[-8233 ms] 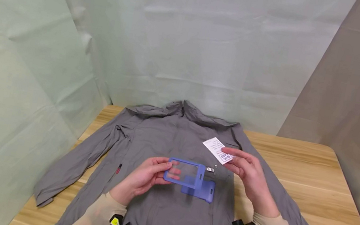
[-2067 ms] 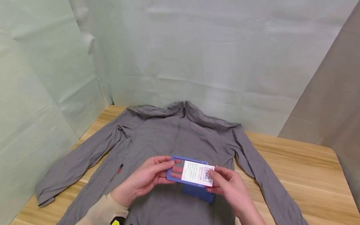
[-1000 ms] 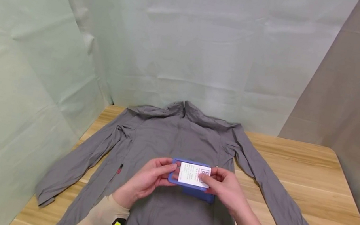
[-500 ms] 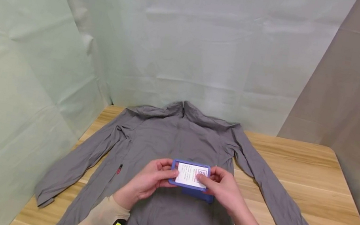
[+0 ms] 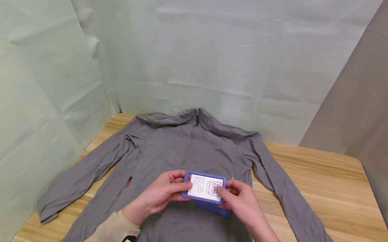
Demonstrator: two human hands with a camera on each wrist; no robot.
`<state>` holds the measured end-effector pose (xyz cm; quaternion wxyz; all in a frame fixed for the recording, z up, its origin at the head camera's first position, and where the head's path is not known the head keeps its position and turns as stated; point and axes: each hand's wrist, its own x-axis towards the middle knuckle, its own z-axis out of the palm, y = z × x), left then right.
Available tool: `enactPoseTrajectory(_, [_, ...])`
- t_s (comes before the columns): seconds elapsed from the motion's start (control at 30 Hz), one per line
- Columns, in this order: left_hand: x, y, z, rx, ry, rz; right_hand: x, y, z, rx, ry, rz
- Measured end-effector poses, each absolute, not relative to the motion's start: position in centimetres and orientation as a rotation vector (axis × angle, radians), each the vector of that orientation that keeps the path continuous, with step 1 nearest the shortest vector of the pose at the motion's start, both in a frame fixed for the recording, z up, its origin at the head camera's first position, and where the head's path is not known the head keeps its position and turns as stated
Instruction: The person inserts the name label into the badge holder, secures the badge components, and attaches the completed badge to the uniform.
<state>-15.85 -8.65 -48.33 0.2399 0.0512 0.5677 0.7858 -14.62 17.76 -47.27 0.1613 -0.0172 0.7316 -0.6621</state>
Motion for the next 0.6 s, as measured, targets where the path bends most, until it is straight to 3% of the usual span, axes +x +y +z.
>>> enactPoseTrajectory(0.6, [-16.00,-8.63,-48.55,0.141,1.577,2.142,-14.75,17.49,-47.44,-0.063,2.104,-1.881])
